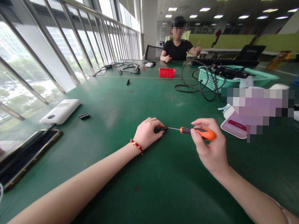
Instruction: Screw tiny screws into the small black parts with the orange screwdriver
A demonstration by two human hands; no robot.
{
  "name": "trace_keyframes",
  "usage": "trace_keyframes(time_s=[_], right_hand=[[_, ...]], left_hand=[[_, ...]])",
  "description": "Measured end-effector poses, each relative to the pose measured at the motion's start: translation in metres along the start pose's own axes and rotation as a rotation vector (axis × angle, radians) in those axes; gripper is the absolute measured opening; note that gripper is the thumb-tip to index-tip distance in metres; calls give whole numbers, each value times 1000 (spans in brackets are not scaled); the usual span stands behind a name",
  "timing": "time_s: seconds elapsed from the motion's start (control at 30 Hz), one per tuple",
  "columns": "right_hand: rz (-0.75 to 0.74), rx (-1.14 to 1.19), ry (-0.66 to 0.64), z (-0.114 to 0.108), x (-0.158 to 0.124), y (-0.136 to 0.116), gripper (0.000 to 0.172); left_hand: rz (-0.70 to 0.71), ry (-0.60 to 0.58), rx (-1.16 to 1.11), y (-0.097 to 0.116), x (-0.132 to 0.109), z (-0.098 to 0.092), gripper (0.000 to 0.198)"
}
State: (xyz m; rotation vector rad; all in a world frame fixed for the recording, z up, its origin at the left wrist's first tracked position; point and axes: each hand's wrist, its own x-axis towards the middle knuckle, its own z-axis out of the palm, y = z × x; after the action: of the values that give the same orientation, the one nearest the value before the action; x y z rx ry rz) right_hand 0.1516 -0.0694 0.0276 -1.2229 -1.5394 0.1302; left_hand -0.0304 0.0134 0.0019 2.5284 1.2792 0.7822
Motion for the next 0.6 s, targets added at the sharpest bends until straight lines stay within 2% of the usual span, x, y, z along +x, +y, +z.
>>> trace_keyframes(time_s=[0.4, 0.6], right_hand=[[0, -42, -5, -2, 2, -6, 13], [-36, -49, 38, -6, 2, -6, 5]], left_hand=[[18, -25, -118, 0, 0, 0, 14], [19, -2, -53, -1, 0, 1, 13]])
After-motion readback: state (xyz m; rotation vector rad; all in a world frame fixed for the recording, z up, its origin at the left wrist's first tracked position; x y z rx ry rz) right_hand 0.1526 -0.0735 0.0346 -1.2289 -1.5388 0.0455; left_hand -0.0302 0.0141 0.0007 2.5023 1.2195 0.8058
